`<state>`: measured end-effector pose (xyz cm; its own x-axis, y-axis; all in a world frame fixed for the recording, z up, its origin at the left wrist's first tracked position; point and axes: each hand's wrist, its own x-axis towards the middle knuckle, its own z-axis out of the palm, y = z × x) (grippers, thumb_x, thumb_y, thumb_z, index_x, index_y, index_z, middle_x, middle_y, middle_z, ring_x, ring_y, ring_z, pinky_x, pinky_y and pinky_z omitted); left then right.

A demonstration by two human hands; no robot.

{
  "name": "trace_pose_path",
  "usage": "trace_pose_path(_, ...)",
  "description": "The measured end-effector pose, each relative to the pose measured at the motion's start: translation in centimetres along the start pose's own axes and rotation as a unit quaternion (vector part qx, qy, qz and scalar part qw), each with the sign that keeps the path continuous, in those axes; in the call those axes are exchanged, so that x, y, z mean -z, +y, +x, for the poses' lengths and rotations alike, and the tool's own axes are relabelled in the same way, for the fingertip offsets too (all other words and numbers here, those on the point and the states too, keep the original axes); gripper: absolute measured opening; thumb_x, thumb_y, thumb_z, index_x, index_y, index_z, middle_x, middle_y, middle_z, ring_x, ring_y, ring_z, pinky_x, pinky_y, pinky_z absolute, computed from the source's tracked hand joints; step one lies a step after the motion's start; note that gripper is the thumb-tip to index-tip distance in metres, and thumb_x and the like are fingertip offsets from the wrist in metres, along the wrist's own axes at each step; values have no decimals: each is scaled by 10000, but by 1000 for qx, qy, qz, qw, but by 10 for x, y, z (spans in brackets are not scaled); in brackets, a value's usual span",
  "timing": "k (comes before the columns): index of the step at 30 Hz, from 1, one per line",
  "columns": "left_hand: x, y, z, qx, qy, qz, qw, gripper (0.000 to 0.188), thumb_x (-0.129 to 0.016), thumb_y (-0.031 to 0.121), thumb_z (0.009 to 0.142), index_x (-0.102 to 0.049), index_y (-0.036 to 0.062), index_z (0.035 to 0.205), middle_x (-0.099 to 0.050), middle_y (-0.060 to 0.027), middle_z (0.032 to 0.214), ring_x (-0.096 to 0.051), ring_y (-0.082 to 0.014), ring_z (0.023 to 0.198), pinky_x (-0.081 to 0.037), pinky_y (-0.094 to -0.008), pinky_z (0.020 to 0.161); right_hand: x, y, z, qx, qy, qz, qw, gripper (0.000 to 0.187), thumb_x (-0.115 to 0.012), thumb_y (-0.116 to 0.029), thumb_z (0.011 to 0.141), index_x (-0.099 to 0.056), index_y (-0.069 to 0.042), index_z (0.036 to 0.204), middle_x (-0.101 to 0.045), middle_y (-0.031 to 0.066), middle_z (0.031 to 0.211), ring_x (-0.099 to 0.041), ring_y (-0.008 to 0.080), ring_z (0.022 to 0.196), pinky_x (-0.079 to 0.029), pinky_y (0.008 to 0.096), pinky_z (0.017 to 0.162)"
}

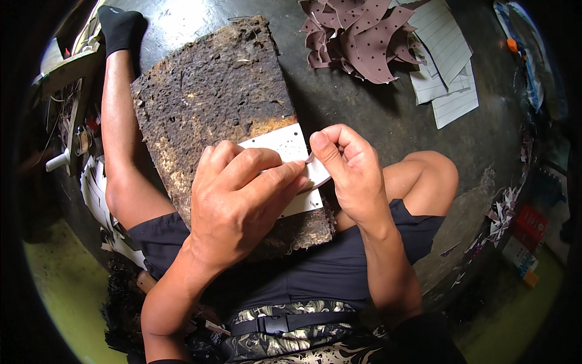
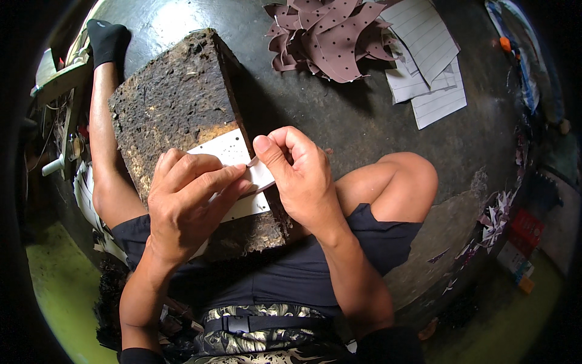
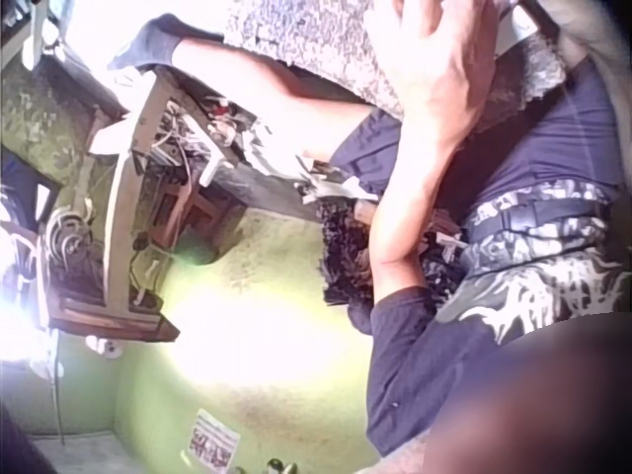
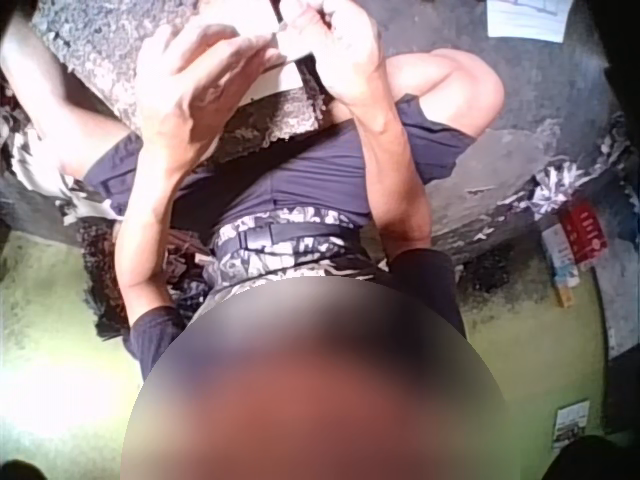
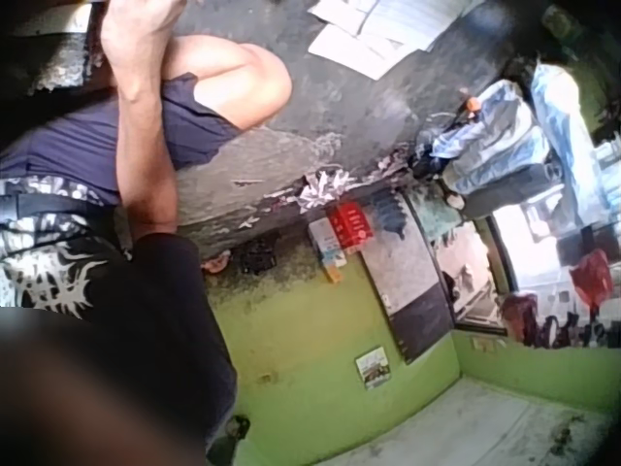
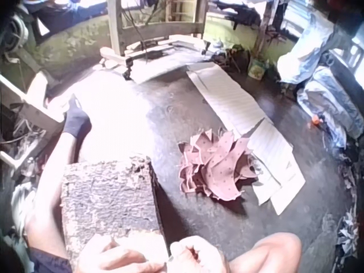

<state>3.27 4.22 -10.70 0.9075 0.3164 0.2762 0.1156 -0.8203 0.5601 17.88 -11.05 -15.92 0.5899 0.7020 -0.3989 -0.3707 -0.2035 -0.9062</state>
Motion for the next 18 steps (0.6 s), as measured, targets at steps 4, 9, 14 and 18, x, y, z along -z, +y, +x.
trace_pose_path(4,0,-1,1,-1,-3,-3,1000,286,-983,190,849,-873,153,1110,-730,24,990,-612,-218,845,-471,-404,763,3,5,3,-3,0,7,1000,313,-723,-303,1190,-725,-14,1069,-701,-34,897,-595,25,829,-519,243,742)
trace_pose_path(9,0,-3,2,-11,-3,-3,1000,284,-991,195,833,-880,153,1092,-723,26,974,-606,-215,835,-465,-397,755,9,12,8,-9,11,-8,1000,322,-739,-313,1180,-735,-17,1054,-697,-37,868,-593,28,803,-517,246,725)
trace_pose_path(14,-1,-4,3,-12,1,-10,1000,274,-998,202,820,-885,158,1065,-720,30,970,-598,-214,830,-465,-400,755,14,19,13,-10,20,-20,1000,323,-744,-312,1176,-739,-15,1048,-693,-37,856,-585,32,786,-499,250,702)
trace_pose_path(18,-2,-6,3,-18,3,-9,1000,275,-999,201,816,-887,163,1064,-722,32,971,-596,-214,830,-464,-398,757,19,24,16,-9,21,-37,999,332,-747,-322,1174,-739,-14,1052,-687,-36,852,-580,37,783,-492,252,700)
